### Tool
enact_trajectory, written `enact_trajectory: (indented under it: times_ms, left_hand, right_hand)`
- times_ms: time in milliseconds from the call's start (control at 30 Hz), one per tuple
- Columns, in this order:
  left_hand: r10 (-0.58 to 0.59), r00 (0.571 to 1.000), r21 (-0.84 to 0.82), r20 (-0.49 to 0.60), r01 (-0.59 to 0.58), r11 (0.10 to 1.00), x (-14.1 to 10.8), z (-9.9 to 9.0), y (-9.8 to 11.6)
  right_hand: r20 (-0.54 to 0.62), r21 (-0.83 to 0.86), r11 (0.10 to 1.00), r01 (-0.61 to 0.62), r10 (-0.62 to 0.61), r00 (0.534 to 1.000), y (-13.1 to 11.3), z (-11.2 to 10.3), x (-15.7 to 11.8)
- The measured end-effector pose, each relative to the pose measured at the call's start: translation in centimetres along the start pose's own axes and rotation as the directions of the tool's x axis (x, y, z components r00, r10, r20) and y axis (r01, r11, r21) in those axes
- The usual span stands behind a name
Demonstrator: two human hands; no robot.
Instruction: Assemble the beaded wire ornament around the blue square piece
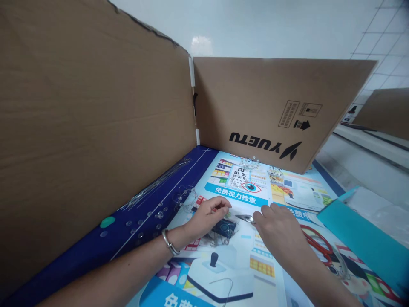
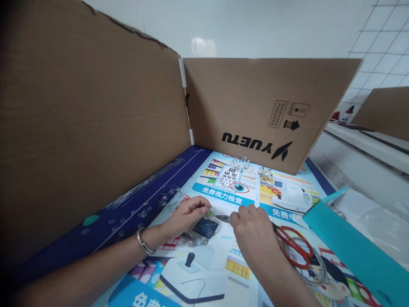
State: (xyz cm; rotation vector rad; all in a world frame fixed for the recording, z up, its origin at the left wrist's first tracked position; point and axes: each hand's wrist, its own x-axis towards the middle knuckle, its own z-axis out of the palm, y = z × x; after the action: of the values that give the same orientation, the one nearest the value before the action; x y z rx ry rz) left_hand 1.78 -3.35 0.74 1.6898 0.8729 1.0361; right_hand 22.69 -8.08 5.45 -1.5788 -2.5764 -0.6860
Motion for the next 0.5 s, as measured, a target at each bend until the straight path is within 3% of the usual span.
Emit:
enact_trajectory:
  times_ms: [400,500]
  left_hand:
    - [0.061,0.998,0.107,-0.002,-0.06,0.992,0.17,0.29,0.26]
    - [0.055,0.998,0.119,-0.012,-0.053,0.991,0.2,0.3,0.12]
  right_hand:
    - [-0.051,-0.025,1.0,-0.012,0.011,0.999,-0.01,-0.45,0.9]
    - [-0.032,0.018,0.997,-0.069,0.07,0.997,-0.04,-0.34,0.93]
